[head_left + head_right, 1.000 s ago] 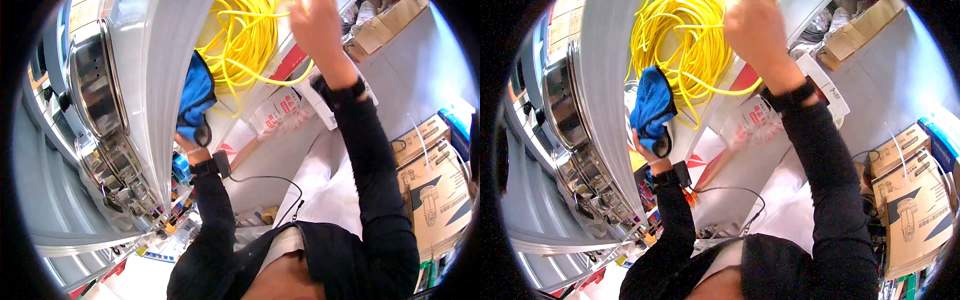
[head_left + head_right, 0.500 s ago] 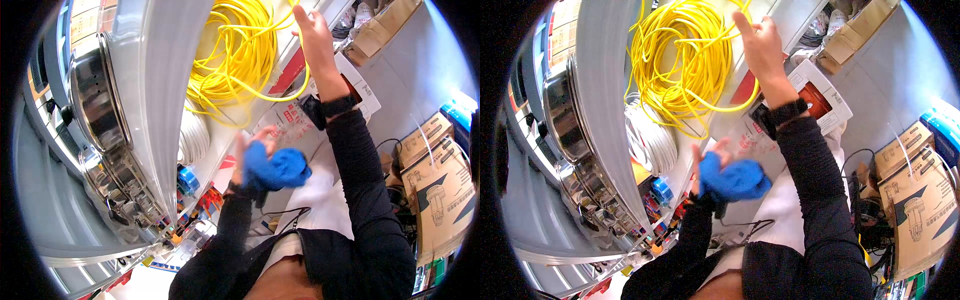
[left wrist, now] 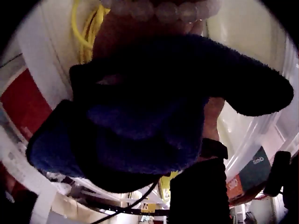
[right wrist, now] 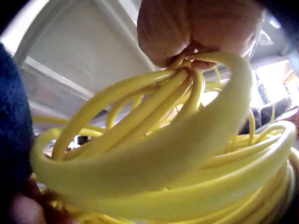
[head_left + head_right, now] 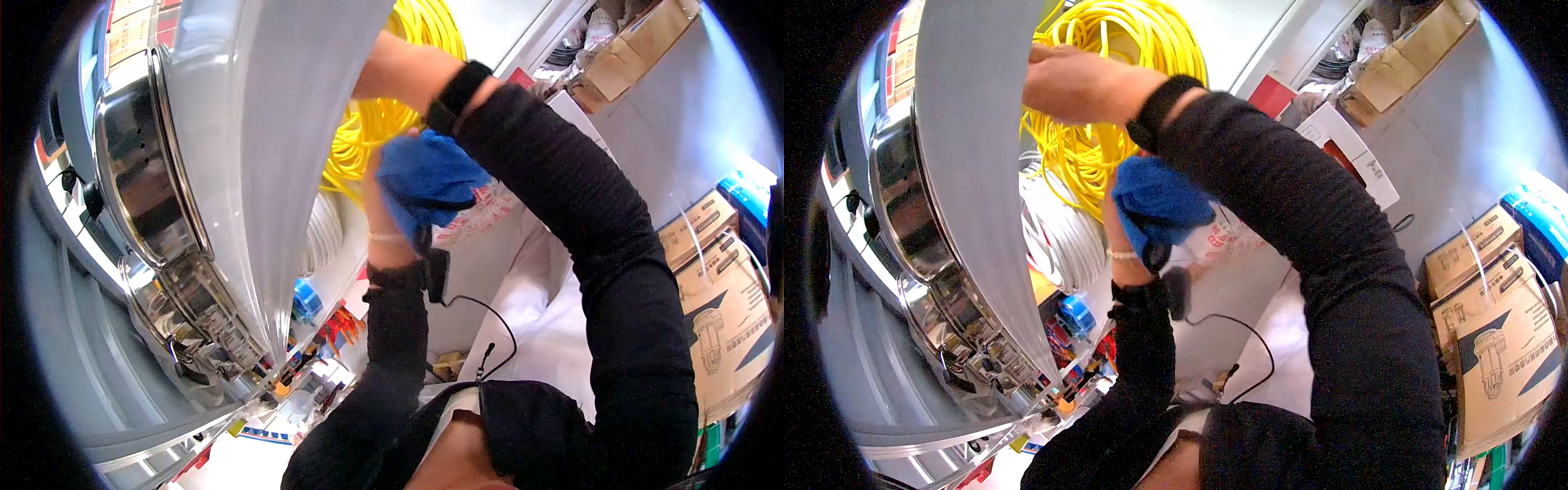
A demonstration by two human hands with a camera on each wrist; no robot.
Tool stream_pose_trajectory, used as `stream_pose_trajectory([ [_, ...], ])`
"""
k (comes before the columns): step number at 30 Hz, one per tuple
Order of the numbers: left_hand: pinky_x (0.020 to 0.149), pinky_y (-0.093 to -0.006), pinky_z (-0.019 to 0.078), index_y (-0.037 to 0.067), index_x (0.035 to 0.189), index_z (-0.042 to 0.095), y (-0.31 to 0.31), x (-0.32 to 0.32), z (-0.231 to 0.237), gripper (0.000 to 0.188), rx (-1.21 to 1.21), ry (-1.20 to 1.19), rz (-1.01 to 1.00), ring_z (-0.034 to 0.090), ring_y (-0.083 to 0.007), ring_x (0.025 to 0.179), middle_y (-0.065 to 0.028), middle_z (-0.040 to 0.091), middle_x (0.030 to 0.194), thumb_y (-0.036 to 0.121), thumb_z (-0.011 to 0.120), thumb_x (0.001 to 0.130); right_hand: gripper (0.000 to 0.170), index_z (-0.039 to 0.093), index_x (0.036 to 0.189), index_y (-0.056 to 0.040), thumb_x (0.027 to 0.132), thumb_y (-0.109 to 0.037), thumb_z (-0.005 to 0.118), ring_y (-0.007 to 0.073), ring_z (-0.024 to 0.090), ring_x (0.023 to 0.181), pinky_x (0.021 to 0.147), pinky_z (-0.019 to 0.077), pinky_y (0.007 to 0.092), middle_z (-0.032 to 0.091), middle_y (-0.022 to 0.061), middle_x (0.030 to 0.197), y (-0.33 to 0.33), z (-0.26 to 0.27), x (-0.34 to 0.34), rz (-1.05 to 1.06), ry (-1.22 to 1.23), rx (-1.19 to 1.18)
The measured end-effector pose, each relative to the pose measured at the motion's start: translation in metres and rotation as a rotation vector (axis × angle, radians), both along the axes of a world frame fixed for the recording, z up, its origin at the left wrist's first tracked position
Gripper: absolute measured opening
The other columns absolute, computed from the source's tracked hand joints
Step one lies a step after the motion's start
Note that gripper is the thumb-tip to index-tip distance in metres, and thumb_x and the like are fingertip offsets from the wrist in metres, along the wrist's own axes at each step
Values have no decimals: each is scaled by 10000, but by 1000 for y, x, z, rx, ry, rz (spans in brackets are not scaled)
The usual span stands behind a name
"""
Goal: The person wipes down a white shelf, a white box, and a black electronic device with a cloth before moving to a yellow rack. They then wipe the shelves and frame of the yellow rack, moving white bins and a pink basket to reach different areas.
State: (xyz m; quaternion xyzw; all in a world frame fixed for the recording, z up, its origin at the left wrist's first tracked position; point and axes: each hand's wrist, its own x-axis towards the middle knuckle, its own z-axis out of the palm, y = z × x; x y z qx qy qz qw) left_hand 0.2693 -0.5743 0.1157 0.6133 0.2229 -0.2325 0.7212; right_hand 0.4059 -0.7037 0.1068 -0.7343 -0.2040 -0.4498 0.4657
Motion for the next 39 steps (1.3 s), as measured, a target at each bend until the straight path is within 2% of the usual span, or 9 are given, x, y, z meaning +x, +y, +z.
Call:
stream_pose_trajectory([
  [3, 910, -379, 503, 5, 1130, 619, 25, 25, -9, 425, -147, 66, -65, 652, -258, 953, -137, 682, 1037, 354, 435, 973, 506, 417, 1384, -102, 884, -101, 498, 267, 494, 1263, 1016, 414, 396, 503, 99, 1376, -21, -22, 9, -11, 699, -52],
  [7, 857, -365, 519, 14, 1109, 623, 27, 22, -2, 410, 54, 176, -105, 658, -234, 857, -118, 686, 963, 374, 506, 953, 517, 391, 1426, -60, 920, -145, 453, 222, 495, 1258, 990, 423, 423, 515, 55, 1372, -15, -20, -14, -460, 732, -545],
  [10, 828, -332, 524, -2, 1227, 559, 40, -3, 3, 586, 94, 311, -237, 646, -228, 861, -109, 668, 1007, 505, 512, 936, 476, 459, 1380, -55, 912, -140, 461, 189, 463, 1268, 976, 420, 449, 518, 38, 1371, -22, -29, -19, -304, 632, -148],
  [12, 875, -391, 516, 10, 1309, 487, 56, -22, 3, 771, -132, 285, -298, 643, -255, 926, -134, 651, 1097, 658, 466, 893, 481, 505, 1350, -60, 878, -154, 506, 269, 518, 1179, 830, 491, 405, 451, 30, 1434, -29, -34, -38, -525, 526, -301],
  [14, 914, -426, 498, 18, 1341, 453, 45, -35, 5, 874, -100, 305, -102, 629, -271, 987, -143, 635, 1152, 737, 429, 846, 558, 450, 1376, -12, 873, -224, 566, 343, 471, 1223, 940, 450, 427, 413, 139, 1452, -40, -35, -57, -634, 578, -304],
  [18, 954, -467, 453, -49, 1447, 264, 93, -22, -19, 1123, -201, 287, -51, 580, -341, 1061, -187, 546, 1303, 822, 439, 760, 941, 249, 1450, 51, 785, -428, 713, 425, 369, 1319, 1048, 374, 487, 301, 298, 1467, -37, -48, -84, -134, 907, 361],
  [23, 943, -458, 490, 54, 1336, 477, 65, 21, -21, 697, -81, 221, -22, 625, -318, 1056, -140, 622, 1218, 620, 406, 936, 938, 182, 1461, 81, 804, -341, 702, 466, 271, 1379, 1092, 340, 471, 234, 321, 1491, -6, -69, -107, -181, 787, 147],
  [34, 925, -491, 504, 10, 1213, 584, 89, 85, -16, 635, -97, 399, -149, 645, -338, 1003, -176, 664, 1132, 568, 461, 937, 925, 230, 1438, 108, 810, -390, 693, 416, 339, 1362, 1054, 401, 450, 278, 297, 1486, -11, -84, -45, -167, 789, -81],
  [39, 823, -392, 545, 30, 1219, 562, 80, 33, 5, 705, 148, 323, -218, 667, -254, 879, -119, 678, 988, 646, 501, 881, 727, 448, 1322, 59, 847, -453, 651, 378, 507, 1213, 1045, 388, 428, 511, 280, 1304, -85, -73, -89, 116, 735, 192],
])
